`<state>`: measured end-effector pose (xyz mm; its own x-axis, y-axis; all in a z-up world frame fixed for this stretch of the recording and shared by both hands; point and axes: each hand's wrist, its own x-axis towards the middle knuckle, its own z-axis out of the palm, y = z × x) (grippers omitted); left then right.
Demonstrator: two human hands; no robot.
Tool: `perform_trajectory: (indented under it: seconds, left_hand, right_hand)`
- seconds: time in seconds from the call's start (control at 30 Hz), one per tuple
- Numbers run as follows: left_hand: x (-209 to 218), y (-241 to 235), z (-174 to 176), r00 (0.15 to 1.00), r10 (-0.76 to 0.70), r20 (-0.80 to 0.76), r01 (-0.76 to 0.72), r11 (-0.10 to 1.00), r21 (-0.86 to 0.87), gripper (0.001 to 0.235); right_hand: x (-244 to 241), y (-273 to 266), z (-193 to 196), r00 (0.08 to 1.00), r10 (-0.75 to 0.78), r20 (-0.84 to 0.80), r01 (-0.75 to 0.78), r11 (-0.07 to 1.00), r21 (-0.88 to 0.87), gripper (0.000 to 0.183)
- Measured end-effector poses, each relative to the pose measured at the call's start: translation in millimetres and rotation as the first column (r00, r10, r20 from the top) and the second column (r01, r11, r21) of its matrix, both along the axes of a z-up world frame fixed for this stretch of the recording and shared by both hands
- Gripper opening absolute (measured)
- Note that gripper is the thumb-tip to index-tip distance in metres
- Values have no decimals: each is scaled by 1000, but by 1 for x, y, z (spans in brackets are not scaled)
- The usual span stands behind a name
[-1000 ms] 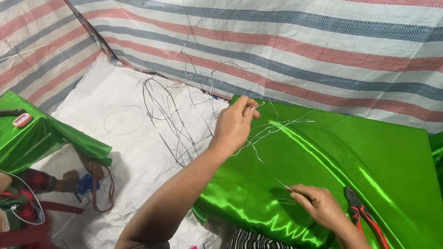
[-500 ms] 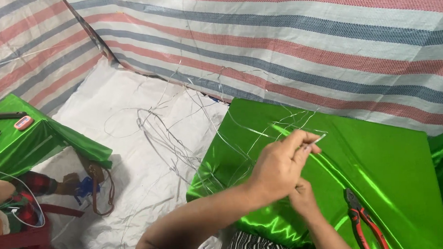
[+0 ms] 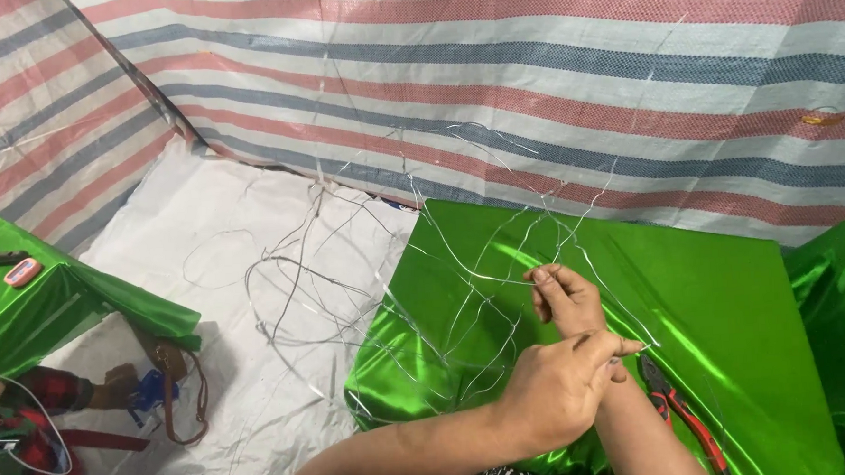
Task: Refining a wire mesh structure by cutting, bending, and twisting metal wires with pliers.
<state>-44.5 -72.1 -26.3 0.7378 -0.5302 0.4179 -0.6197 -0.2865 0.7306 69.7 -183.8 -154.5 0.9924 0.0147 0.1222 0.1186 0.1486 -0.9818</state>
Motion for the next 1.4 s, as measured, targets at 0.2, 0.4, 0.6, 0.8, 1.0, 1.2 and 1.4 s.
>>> perform_trajectory:
  seconds: [0.2, 0.4, 0.6, 0.8, 1.0, 1.2, 1.4]
  left_hand:
    - [-1, -1, -17, 998, -57, -37, 56, 998, -36, 26]
    - [18, 1, -37, 997, -72, 7, 70, 989, 134, 15]
    - [33, 27, -31, 982, -77, -171, 149, 874, 462, 17]
    - [36, 50, -37, 958, -90, -271, 224, 824, 521, 22]
    - [31, 39, -52, 928, -211, -308, 364, 691, 625, 28]
    - [37, 35, -37, 932, -191, -309, 356, 650, 672, 29]
    - [51, 53, -58, 955, -20, -297, 189, 812, 552, 27]
  right_hand:
    - [-5, 25, 50, 976, -111, -189, 194, 838, 509, 25]
    - [13, 36, 26, 984, -136, -119, 178, 610, 772, 18]
    - [17, -7, -2, 985, 159, -66, -116, 897, 426, 50]
    - [-32, -79, 75, 859, 77, -507, -422, 669, -612, 46]
    - [19, -71, 19, 908, 170, -384, -417, 467, -780, 66]
    - [35, -36, 12, 661, 469, -586, -658, 737, -153, 62]
    - [30, -73, 8, 931, 43, -362, 73, 950, 302, 60]
